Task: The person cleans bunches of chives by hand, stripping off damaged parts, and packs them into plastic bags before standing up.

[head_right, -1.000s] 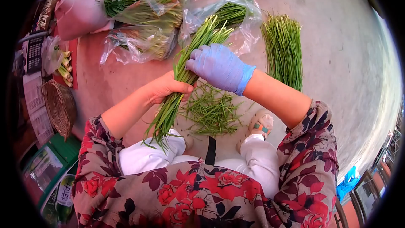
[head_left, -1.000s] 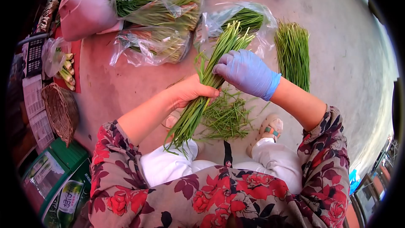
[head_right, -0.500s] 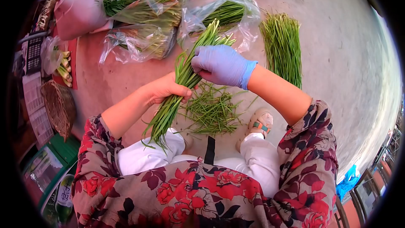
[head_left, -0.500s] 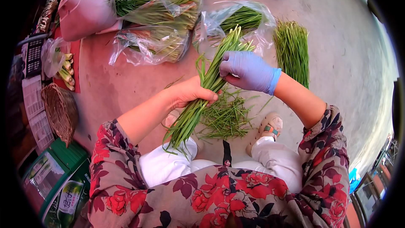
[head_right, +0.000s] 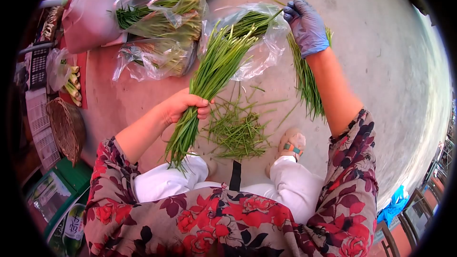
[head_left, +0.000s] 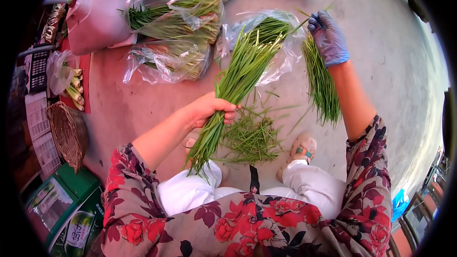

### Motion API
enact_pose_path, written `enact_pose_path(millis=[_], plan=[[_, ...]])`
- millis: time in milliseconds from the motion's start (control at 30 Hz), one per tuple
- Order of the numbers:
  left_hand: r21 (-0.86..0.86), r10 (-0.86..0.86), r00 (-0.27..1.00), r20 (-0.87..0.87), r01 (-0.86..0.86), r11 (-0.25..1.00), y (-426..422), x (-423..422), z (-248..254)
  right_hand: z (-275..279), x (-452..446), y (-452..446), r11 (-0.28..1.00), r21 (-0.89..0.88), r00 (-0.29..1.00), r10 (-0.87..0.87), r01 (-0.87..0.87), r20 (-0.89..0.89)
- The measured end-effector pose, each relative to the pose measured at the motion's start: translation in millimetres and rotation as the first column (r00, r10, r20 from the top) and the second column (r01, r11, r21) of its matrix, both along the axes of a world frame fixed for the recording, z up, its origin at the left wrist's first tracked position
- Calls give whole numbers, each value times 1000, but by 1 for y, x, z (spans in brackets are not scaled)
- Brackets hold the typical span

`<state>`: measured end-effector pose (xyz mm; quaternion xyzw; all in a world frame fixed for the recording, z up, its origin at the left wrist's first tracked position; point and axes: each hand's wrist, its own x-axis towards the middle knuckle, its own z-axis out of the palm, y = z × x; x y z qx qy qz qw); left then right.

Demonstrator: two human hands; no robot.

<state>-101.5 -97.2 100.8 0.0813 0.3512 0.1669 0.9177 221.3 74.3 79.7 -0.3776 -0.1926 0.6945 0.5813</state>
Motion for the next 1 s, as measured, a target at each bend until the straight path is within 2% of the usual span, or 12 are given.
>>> enact_pose_path(millis=[67,167,267,433,600,700,767,867,900,933,967,1000], plan=[[-2,46,999,-1,-46,999,0,-2,-4,29,10,1,998,53,997,-22,19,69],[36,87,996,-35,-86,996,6,-5,-6,63,12,-24,900,90,899,411,-426,151],[46,121,990,-70,-118,992,11,-8,-11,79,10,-51,750,136,761,646,-647,57],[65,155,986,-56,-152,986,15,-11,-20,111,33,-40,897,307,884,398,-318,-246],[145,158,983,-97,-143,979,18,-6,-11,124,3,-82,646,249,664,748,-721,-19],[180,176,980,-96,-157,971,20,-8,-17,131,4,-74,563,514,578,802,-647,-152],[161,192,970,-148,-168,973,19,-9,-15,142,25,-60,627,657,636,719,-419,-280],[141,188,971,-145,-168,976,21,-9,-15,146,21,-60,623,658,598,737,-422,-315],[135,184,974,-135,-165,977,22,-10,-16,132,16,-64,557,639,492,816,-530,-303],[153,192,971,-140,-170,973,24,-11,-15,126,7,-91,670,436,606,738,-601,-298],[171,200,969,-145,-174,970,25,-11,-16,119,-8,-99,532,316,483,846,-786,-225],[188,207,967,-148,-178,966,26,-9,-16,110,-22,-109,331,5,327,936,-944,-133]])
